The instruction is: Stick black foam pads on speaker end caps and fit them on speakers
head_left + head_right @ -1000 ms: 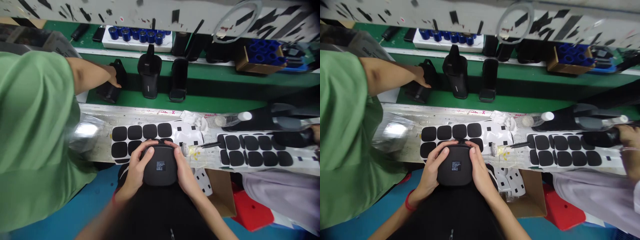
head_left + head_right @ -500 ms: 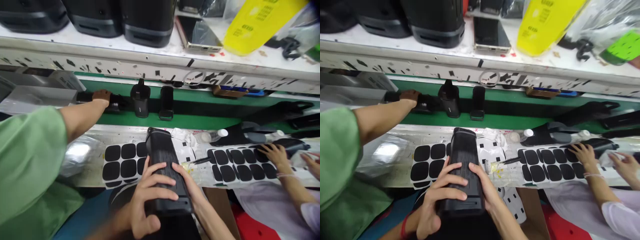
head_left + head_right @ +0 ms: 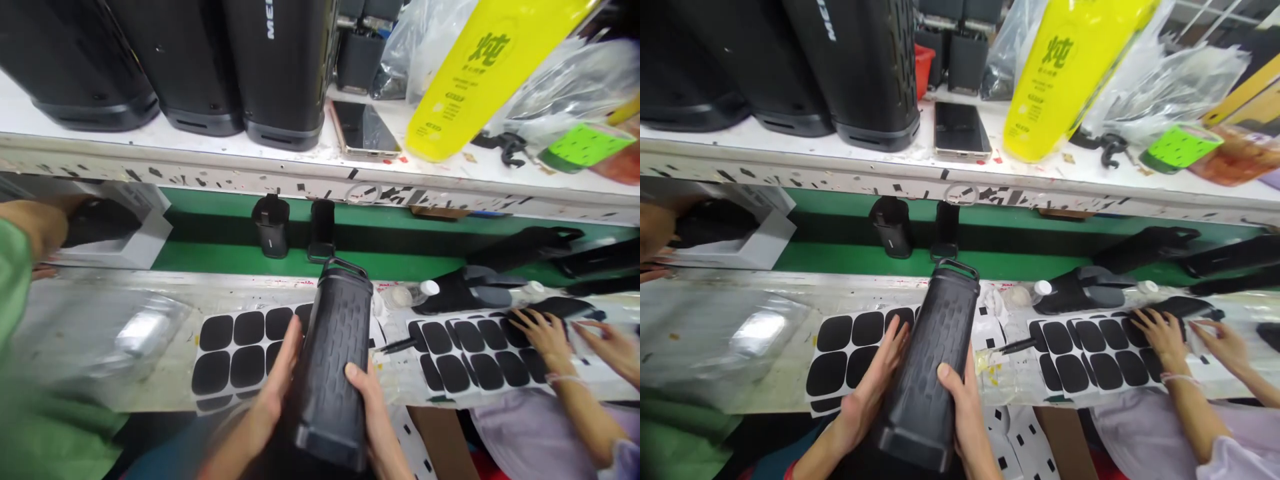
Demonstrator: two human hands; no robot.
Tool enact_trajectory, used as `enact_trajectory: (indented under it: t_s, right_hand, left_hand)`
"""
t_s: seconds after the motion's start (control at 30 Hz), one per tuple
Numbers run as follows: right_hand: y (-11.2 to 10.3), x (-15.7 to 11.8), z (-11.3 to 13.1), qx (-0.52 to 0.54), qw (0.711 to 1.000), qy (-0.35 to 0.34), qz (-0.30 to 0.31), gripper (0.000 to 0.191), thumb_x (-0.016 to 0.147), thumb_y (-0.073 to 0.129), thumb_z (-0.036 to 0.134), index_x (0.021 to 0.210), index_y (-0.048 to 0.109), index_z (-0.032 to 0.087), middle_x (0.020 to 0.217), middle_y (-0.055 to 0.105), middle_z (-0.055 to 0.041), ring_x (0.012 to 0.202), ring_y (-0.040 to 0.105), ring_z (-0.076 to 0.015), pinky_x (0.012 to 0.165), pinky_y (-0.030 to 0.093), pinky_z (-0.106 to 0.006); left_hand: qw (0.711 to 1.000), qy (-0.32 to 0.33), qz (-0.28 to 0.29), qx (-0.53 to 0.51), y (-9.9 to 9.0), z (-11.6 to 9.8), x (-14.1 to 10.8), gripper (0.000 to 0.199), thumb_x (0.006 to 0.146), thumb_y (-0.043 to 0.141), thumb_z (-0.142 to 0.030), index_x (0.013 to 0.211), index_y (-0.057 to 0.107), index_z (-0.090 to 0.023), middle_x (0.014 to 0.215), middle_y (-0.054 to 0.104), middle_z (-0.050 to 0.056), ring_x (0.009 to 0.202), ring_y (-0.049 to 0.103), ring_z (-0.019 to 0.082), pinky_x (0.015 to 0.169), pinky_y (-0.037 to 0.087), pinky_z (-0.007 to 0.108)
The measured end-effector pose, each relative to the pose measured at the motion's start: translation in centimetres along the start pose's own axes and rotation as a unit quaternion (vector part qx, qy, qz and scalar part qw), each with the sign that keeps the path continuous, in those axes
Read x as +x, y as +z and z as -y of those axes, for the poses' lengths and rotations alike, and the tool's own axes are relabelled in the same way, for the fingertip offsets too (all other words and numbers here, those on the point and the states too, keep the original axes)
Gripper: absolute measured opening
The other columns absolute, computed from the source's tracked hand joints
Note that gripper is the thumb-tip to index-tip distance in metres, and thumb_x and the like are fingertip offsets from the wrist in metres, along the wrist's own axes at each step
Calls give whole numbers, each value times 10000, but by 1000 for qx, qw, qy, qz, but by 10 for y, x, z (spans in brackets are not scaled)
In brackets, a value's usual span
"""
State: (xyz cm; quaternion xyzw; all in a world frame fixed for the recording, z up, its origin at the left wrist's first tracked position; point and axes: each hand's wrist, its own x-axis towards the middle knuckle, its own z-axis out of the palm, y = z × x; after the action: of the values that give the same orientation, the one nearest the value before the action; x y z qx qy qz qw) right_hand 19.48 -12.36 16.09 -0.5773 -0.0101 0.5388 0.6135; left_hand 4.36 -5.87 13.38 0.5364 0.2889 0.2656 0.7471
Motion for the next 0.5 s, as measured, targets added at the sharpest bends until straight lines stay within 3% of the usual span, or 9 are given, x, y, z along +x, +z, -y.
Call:
enact_trajectory:
  t_s: [0.07,0.13,0.2,0.27,0.4,0.5]
  right_hand:
    - [-5,-10,-9,-29,998,-37,35,1042,670,836,495,1555,338,261,1508,542,-77,1401,501,-305,1141,445,-425]
    - [-7,-18,-15,-37,993,-53,102,1103,660,800,603,1583,276,302,1508,540,-79,1416,482,-324,1128,454,-459]
    - [-8,-19,-17,-38,988,-52,139,1155,649,777,657,1602,219,320,1504,543,-90,1391,508,-349,1099,475,-496]
    - [-10,-9,-16,-54,989,-61,121,1119,675,795,601,1601,240,305,1528,516,-86,1406,492,-333,1144,430,-475]
    - [-16,18,-19,-120,985,-81,97,951,721,797,562,1540,406,279,1519,526,-74,1451,430,-302,1213,328,-441]
    - [-17,23,-26,-178,976,-91,86,961,791,719,615,1588,304,274,1586,431,-88,1511,324,-279,1231,280,-443]
  left_hand:
    - [996,-48,-9,-80,8,-6,0,1144,736,669,-773,1615,89,-327,1670,271,118,1524,280,379,1234,258,587]
    - [988,-71,-8,-134,19,-14,-2,1184,720,784,-634,1615,66,-340,1629,364,118,1471,397,379,1191,369,565]
    - [985,-60,-16,-159,25,-16,0,1224,677,827,-578,1614,77,-334,1610,396,119,1444,441,381,1166,414,548]
    - [986,-54,-44,-150,24,-11,5,1196,684,822,-546,1613,119,-276,1613,386,137,1450,436,370,1190,390,518]
    - [995,-29,-93,-22,12,10,14,1133,743,777,-498,1611,111,-201,1658,273,169,1515,315,370,1241,292,513]
    - [968,-2,-155,198,8,16,11,1123,741,771,-371,1615,74,-264,1637,302,166,1498,337,394,1208,314,594]
